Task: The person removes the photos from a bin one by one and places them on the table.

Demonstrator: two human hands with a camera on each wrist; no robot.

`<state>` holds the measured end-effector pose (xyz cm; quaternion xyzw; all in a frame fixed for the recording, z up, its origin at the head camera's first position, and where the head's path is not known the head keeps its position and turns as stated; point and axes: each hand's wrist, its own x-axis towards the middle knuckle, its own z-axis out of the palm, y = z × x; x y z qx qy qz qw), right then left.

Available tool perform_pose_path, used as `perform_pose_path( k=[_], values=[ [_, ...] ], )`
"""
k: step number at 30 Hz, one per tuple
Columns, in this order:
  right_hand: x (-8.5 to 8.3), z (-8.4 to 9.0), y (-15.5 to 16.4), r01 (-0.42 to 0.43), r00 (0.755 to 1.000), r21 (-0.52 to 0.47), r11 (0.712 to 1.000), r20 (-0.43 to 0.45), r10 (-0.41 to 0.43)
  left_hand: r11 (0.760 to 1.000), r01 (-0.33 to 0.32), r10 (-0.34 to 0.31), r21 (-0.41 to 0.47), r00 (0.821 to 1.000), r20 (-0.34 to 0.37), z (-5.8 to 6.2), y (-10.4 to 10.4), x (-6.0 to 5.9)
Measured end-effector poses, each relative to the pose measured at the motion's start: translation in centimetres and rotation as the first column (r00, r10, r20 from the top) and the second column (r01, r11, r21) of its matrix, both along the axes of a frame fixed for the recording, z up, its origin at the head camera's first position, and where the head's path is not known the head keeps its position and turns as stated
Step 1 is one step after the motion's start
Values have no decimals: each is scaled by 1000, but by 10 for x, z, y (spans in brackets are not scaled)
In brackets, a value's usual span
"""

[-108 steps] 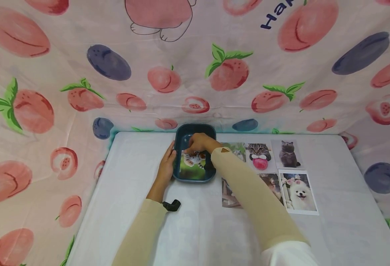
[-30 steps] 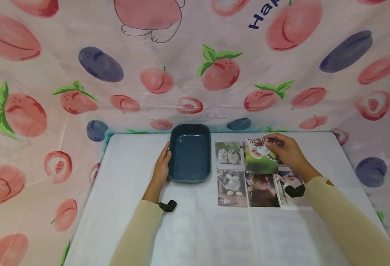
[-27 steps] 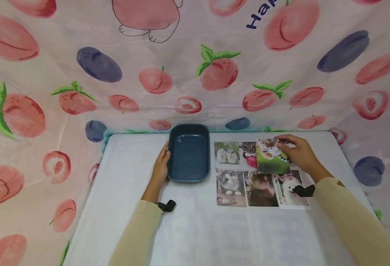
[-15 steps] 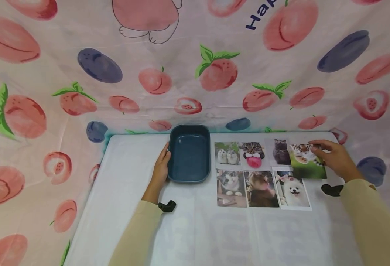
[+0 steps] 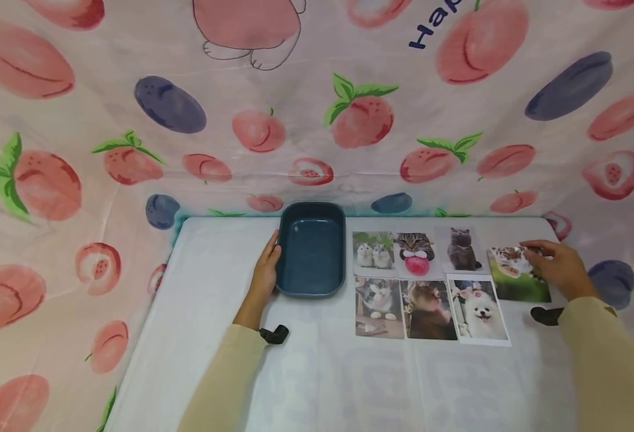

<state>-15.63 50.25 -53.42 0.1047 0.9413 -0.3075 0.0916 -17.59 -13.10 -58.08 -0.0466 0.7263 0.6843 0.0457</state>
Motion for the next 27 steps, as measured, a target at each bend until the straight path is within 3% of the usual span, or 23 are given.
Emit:
perform_pose_path(
  k=[9,19,23,27],
  values=[
    [1,-7,-3,17,999,146,989,-53,-9,1000,0,0,-5,1000,-10,2,4,-1],
    [-1,-11,-4,80,997,168,983,-9,-79,1000,2,-2,23,1000,-11,1,6,1],
    [-8,-4,-14,33,993,248,968,-118,-3,998,9,-8,60,1000,-18,3,8,0],
    [-15,8,-38,5,969,283,959,-236,65,994,3,-2,108,1000,-9,7,7,0]
  ],
)
